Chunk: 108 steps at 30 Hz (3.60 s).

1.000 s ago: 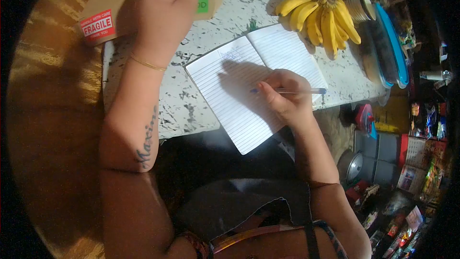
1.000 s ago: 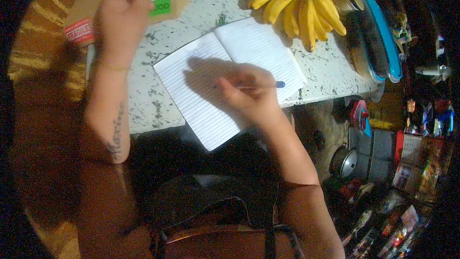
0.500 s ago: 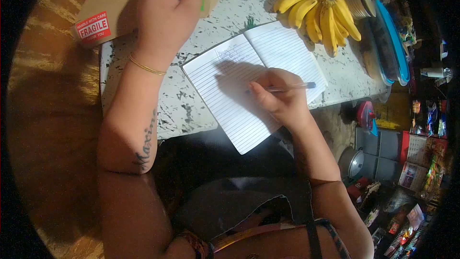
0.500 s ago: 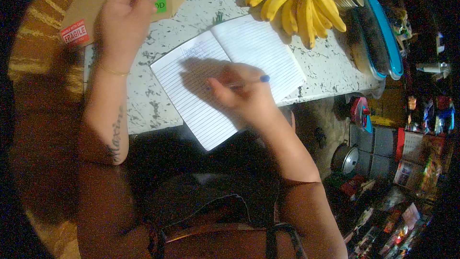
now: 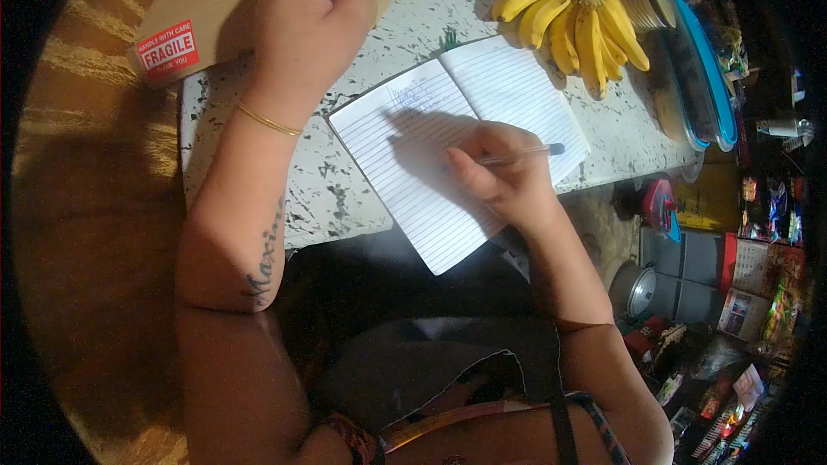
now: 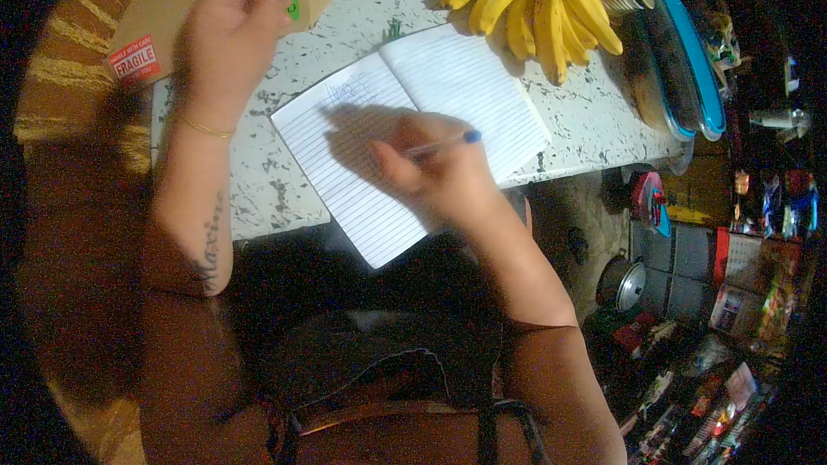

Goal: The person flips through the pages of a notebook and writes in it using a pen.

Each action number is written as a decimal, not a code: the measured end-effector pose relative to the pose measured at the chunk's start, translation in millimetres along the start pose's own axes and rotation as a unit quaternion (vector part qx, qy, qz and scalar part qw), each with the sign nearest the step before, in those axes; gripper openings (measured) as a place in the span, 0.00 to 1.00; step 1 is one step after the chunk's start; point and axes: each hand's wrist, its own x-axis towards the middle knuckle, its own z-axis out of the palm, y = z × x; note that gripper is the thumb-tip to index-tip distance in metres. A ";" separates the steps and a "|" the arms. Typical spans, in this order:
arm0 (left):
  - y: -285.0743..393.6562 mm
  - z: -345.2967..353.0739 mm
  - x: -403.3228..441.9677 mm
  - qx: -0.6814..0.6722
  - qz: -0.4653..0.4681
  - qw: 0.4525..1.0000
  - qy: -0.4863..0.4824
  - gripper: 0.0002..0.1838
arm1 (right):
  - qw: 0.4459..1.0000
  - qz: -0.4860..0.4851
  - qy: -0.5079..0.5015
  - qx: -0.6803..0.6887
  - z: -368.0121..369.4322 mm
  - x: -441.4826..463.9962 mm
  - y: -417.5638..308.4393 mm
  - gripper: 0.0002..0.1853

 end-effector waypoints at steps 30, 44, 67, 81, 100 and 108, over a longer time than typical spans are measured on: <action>-7.8 10.1 -5.8 0.053 0.038 0.997 0.029 0.05 | 0.994 -0.038 0.017 -0.100 -4.7 -0.7 24.2 0.08; -12.8 6.6 -5.3 0.012 -0.003 1.000 -0.010 0.04 | 0.993 -0.071 0.025 -0.091 -7.5 -1.0 26.8 0.09; -25.2 -0.5 -7.5 0.031 -0.081 0.993 -0.082 0.10 | 0.994 0.034 0.041 0.091 -13.0 -7.1 23.3 0.04; -15.5 0.7 -9.7 0.067 -0.088 0.989 -0.099 0.09 | 0.996 0.060 0.025 0.062 -14.6 -14.3 11.4 0.07; -27.1 4.6 -13.1 0.003 -0.082 0.990 -0.112 0.09 | 0.987 0.046 0.010 0.151 -8.2 -6.6 -2.5 0.09; -23.0 2.9 -11.6 0.030 -0.087 0.989 -0.119 0.10 | 0.991 0.057 0.017 0.122 -8.8 -9.8 3.0 0.09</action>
